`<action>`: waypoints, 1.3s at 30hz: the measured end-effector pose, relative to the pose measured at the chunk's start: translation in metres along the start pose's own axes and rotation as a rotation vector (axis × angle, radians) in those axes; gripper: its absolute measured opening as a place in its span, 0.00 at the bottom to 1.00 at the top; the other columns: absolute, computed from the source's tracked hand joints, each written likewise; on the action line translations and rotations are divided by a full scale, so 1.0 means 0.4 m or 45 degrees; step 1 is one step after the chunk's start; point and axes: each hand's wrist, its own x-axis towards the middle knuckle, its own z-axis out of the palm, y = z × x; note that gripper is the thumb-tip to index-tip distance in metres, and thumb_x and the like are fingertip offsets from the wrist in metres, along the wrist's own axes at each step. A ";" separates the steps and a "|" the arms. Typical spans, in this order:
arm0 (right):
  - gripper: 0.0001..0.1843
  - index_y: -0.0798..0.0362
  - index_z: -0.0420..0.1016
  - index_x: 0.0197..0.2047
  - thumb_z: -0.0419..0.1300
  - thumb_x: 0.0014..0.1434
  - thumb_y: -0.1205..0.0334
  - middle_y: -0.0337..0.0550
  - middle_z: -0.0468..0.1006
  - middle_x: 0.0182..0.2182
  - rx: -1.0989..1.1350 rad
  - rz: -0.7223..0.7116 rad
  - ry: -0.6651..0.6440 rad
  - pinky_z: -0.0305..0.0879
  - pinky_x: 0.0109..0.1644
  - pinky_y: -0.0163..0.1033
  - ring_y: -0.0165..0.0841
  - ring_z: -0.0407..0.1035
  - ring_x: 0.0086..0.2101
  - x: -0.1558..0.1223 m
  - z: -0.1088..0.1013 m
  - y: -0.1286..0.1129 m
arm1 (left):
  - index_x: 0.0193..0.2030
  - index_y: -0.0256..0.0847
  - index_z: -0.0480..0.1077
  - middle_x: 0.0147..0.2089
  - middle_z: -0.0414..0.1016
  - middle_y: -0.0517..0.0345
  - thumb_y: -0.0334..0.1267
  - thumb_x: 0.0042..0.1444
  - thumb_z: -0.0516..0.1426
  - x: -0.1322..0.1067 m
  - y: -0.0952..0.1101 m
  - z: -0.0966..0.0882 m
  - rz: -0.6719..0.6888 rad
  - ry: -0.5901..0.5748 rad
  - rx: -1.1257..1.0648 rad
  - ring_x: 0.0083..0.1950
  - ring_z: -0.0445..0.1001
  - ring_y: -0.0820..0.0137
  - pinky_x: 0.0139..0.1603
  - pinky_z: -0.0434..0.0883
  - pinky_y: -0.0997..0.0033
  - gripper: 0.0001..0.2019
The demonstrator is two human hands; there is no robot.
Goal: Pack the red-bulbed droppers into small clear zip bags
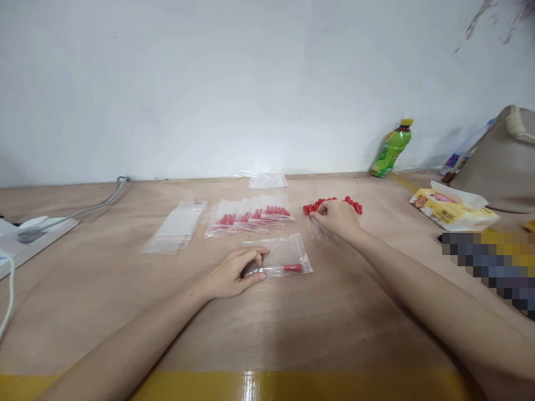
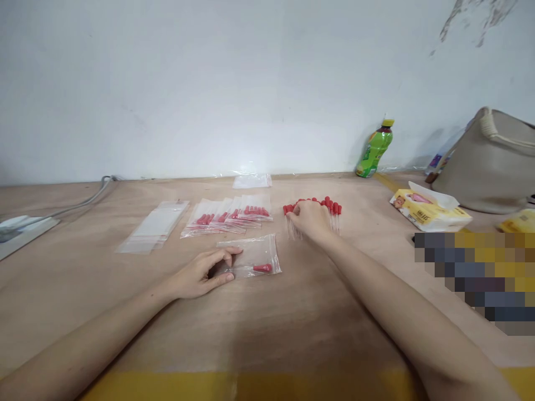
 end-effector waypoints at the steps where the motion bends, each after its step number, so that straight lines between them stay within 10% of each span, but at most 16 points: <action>1: 0.14 0.53 0.74 0.24 0.55 0.51 0.54 0.47 0.76 0.26 -0.067 0.043 -0.043 0.59 0.33 0.39 0.39 0.69 0.31 0.010 0.004 -0.011 | 0.36 0.40 0.61 0.54 0.66 0.49 0.40 0.59 0.52 0.000 0.001 -0.001 0.003 -0.006 -0.003 0.53 0.67 0.64 0.50 0.66 0.63 0.06; 12: 0.10 0.56 0.73 0.31 0.56 0.49 0.59 0.54 0.76 0.34 -0.143 0.322 -0.279 0.60 0.40 0.46 0.44 0.69 0.38 0.064 0.010 -0.053 | 0.55 0.45 0.64 0.60 0.61 0.53 0.38 0.61 0.50 -0.004 -0.019 0.006 0.090 -0.059 0.097 0.60 0.60 0.64 0.60 0.60 0.59 0.16; 23: 0.27 0.51 0.57 0.45 0.61 0.46 0.47 0.33 0.66 0.22 1.354 0.079 0.088 0.60 0.24 0.34 0.27 0.62 0.20 -0.100 0.025 0.011 | 0.52 0.51 0.68 0.59 0.62 0.56 0.40 0.61 0.50 0.000 -0.021 0.003 0.113 -0.051 0.311 0.60 0.58 0.61 0.59 0.57 0.52 0.14; 34: 0.20 0.49 0.56 0.39 0.59 0.49 0.50 0.36 0.71 0.27 1.753 0.421 -0.193 0.71 0.37 0.42 0.31 0.73 0.28 -0.192 0.056 -0.006 | 0.62 0.47 0.53 0.59 0.62 0.53 0.43 0.60 0.51 0.000 -0.016 0.000 0.082 -0.062 0.235 0.60 0.58 0.62 0.61 0.55 0.54 0.24; 39: 0.20 0.49 0.58 0.39 0.57 0.49 0.47 0.35 0.69 0.25 1.608 0.413 0.078 0.68 0.29 0.36 0.28 0.69 0.23 -0.171 0.048 0.050 | 0.62 0.46 0.54 0.59 0.62 0.53 0.43 0.60 0.51 0.001 -0.015 0.000 0.076 -0.060 0.223 0.60 0.59 0.62 0.61 0.55 0.54 0.23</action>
